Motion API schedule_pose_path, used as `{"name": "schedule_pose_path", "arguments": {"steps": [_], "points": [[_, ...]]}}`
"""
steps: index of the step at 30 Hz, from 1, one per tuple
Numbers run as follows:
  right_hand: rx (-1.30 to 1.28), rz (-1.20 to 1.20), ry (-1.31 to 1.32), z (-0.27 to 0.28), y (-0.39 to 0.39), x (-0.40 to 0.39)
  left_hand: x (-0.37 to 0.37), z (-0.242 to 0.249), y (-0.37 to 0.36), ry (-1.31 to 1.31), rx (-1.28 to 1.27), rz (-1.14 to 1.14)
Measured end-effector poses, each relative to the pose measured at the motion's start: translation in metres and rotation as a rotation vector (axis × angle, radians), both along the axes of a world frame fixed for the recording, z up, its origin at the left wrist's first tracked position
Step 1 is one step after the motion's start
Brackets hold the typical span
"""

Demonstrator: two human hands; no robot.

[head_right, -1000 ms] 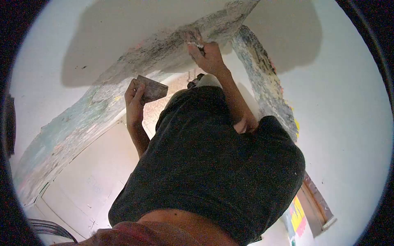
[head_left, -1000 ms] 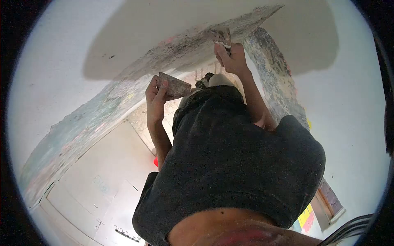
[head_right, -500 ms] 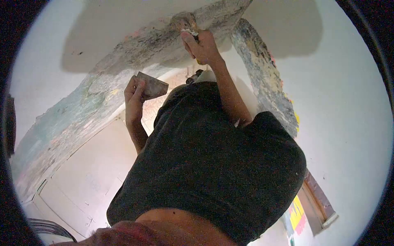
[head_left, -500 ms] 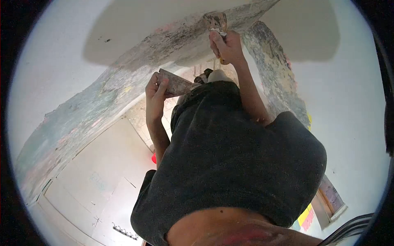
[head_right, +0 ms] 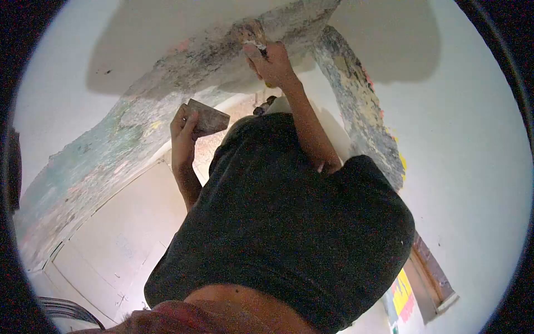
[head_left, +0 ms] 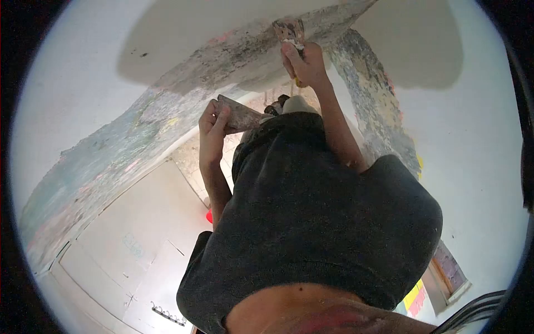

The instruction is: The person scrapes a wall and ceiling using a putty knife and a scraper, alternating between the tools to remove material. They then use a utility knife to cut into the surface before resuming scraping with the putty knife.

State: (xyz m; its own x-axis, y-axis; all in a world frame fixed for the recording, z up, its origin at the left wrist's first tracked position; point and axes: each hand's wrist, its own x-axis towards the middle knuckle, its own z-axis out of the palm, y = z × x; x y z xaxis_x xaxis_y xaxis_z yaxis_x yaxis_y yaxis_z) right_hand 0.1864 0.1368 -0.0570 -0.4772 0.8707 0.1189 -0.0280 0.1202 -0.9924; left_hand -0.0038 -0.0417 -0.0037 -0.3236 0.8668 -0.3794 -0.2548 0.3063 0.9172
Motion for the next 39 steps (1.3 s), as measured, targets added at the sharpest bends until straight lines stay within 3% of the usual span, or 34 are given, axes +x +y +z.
{"name": "schedule_pose_path", "arguments": {"steps": [17, 20, 23, 29, 39], "points": [[-0.023, 0.01, 0.133, 0.013, -0.003, -0.01, -0.001, -0.009, 0.002, -0.024, 0.024, 0.018], [-0.007, 0.048, 0.055, 0.0, 0.001, -0.007, 0.001, -0.002, 0.002, 0.005, 0.012, -0.008], [-0.051, 0.053, 0.158, 0.017, -0.006, -0.007, 0.0, -0.002, 0.007, -0.004, 0.015, 0.005], [0.085, 0.077, 0.143, 0.01, 0.003, -0.008, -0.002, -0.004, 0.006, -0.056, 0.017, -0.023], [-0.048, 0.058, 0.137, 0.012, -0.003, -0.005, 0.003, 0.002, 0.007, -0.044, -0.028, 0.016]]}}
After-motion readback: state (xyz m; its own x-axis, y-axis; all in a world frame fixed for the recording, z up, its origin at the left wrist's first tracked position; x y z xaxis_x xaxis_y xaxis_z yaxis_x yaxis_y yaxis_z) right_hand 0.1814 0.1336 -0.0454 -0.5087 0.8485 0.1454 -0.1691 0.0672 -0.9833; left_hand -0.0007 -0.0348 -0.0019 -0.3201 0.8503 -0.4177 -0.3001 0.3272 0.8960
